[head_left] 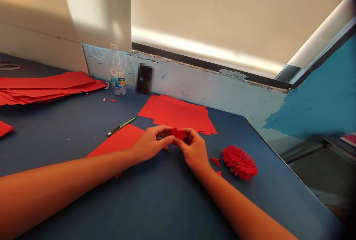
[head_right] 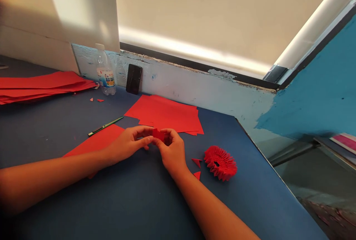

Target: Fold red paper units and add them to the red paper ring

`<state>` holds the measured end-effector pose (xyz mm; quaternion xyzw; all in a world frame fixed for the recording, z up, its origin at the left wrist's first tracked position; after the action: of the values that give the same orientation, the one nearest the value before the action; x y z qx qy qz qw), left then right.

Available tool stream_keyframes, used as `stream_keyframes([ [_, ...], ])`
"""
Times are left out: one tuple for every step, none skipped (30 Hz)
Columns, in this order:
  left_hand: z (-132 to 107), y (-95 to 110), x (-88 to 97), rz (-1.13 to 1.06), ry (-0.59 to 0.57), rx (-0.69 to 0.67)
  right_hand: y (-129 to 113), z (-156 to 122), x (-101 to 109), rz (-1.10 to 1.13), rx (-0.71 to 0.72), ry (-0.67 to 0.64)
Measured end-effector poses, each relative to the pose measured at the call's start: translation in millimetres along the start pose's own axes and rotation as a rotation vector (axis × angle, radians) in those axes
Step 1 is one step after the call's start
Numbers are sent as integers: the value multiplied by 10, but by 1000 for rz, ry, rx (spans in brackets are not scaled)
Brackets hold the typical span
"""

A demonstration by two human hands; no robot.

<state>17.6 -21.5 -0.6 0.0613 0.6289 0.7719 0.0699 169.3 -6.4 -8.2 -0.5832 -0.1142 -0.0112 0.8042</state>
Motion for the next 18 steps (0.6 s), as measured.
stream_keyframes([
  [-6, 7, -18, 13, -34, -2, -22, -14, -16, -43, 25, -25],
  [-11, 15, -29, 24, -56, -2, -41, -27, -32, -87, 48, -51],
  [-14, 21, -31, 26, -65, 1, -56, -40, -48, -127, 66, -73],
  [-13, 25, -29, 17, -70, 12, -65, -50, -61, -151, 78, -93],
  [-10, 24, -24, -3, -74, 34, -69, -57, -73, -157, 82, -112],
  [-3, 19, -17, -31, -72, 65, -67, -60, -81, -149, 78, -128],
  [5, 8, -7, -68, -60, 103, -62, -58, -87, -132, 67, -141],
  [14, -5, 6, -110, -36, 143, -53, -54, -89, -109, 53, -153],
  [23, -20, 22, -154, 0, 178, -43, -47, -88, -86, 38, -158],
  [31, -34, 37, -192, 37, 203, -34, -39, -82, -69, 27, -156],
  [37, -43, 46, -217, 61, 214, -25, -29, -70, -59, 21, -143],
  [43, -49, 48, -227, 62, 214, -18, -20, -54, -53, 18, -122],
  [47, -51, 43, -222, 42, 208, -10, -11, -38, -52, 15, -100],
  [49, -52, 39, -205, 14, 200, -2, -4, -21, -51, 10, -76],
  [49, -53, 37, -186, -11, 192, 7, 2, -8, -48, 3, -59],
  [49, -55, 41, -172, -29, 186, 16, 7, 0, -37, -11, -54],
  [50, -59, 51, -165, -37, 184, 26, 12, 3, -19, -27, -56],
  [51, -65, 64, -166, -39, 185, 35, 16, 3, 3, -46, -63],
])
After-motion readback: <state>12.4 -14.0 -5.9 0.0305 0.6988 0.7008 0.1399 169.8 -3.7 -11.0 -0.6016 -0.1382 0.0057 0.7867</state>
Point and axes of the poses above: each hand's wrist, its own z-axis towards the middle knuckle, its own x-axis out of the back of the hand, y = z × x, the point moved 4 cm from there along z, towards the middle knuckle, and after that the axes turned 6 degrees about -z, right-handed, at the moved point
